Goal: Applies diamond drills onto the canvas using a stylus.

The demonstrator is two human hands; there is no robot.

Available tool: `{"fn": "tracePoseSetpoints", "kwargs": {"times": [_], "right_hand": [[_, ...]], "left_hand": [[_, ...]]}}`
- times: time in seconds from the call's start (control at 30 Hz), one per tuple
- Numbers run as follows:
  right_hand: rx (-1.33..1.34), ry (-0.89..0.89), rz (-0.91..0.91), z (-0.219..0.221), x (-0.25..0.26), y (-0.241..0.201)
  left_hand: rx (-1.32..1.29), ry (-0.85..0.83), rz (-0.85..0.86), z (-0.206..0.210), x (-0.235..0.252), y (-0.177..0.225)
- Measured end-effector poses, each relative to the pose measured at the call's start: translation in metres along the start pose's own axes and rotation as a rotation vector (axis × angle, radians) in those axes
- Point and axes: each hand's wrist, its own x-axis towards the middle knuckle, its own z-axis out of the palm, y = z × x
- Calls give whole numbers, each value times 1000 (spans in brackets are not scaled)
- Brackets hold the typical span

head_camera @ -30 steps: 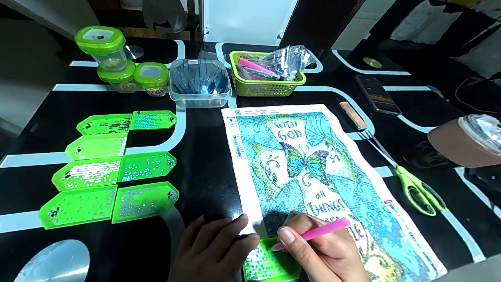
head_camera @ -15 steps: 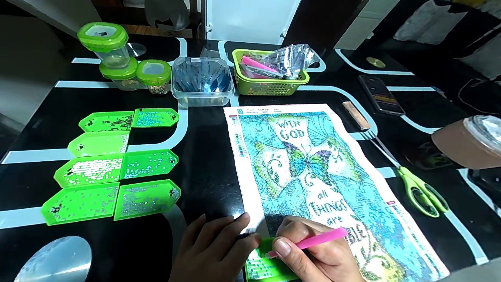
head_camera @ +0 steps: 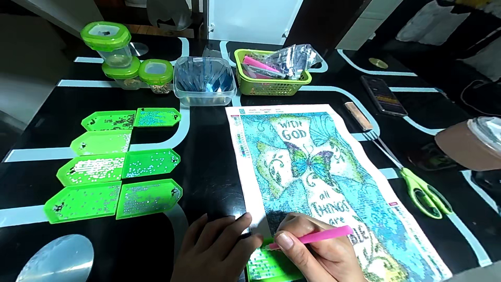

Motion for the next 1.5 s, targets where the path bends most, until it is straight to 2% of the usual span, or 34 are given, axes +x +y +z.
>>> {"fn": "tracePoseSetpoints", "kwargs": {"times": [0.27,0.37,0.53,0.87,1.5], "right_hand": [[-33,6,-7,1,1,0],[35,17,14,0,1,0],[240,185,167,-8,6,1],[80,240,168,-6,6,11],[12,216,147,-4,6,12]], "left_hand": [[2,-2,-2,0,0,0],[7,1,1,0,0,0],[-12,-23,-3,-2,1,1],[-16,-33,-12,-3,1,1],[-3,-34,-9,-3,0,1]]}}
